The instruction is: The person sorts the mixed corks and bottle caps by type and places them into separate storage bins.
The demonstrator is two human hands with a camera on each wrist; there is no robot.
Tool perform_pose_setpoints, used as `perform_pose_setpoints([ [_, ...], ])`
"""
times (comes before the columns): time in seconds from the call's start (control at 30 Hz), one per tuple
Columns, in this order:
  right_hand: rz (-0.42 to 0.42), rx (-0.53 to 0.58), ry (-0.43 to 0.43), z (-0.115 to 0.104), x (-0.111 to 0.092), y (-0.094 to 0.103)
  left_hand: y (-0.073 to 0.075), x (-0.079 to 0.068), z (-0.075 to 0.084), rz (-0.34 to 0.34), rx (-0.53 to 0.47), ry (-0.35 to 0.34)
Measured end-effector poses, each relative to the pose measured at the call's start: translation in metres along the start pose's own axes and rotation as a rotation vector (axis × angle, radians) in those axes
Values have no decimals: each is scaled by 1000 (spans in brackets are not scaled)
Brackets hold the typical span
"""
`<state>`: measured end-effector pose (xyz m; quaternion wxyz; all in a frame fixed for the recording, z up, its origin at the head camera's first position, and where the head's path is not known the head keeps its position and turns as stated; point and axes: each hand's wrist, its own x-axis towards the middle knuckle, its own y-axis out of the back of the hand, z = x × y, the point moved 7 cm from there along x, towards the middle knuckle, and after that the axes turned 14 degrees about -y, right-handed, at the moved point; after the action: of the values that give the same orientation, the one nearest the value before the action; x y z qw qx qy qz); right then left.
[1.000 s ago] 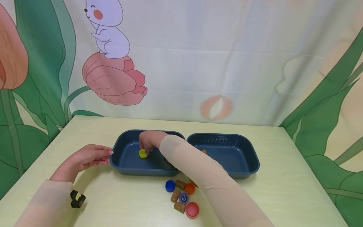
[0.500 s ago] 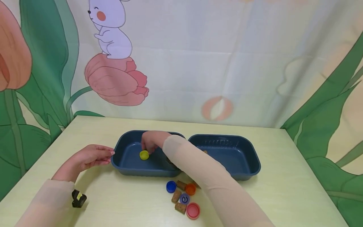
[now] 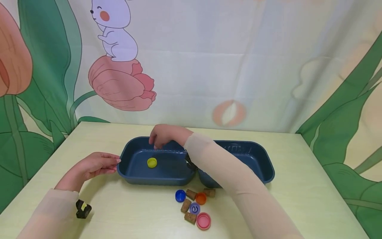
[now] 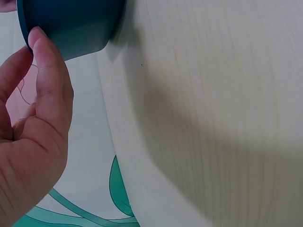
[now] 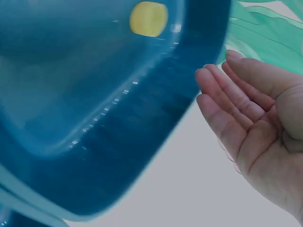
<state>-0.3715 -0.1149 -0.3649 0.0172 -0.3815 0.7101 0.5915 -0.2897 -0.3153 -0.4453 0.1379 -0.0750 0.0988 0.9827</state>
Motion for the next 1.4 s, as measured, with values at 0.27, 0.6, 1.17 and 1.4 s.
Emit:
perform_pose_setpoints([
  [0.27, 78, 76, 143, 8, -41, 32, 0, 0, 0, -9, -10, -8],
  [0.6, 169, 176, 226, 27, -106, 48, 0, 0, 0, -1, 3, 3],
  [1.17, 278, 295, 196, 87, -174, 23, 0, 0, 0, -1, 14, 6],
  [1.4, 310, 312, 157, 109, -190, 10, -1, 0, 1, -4, 7, 0],
])
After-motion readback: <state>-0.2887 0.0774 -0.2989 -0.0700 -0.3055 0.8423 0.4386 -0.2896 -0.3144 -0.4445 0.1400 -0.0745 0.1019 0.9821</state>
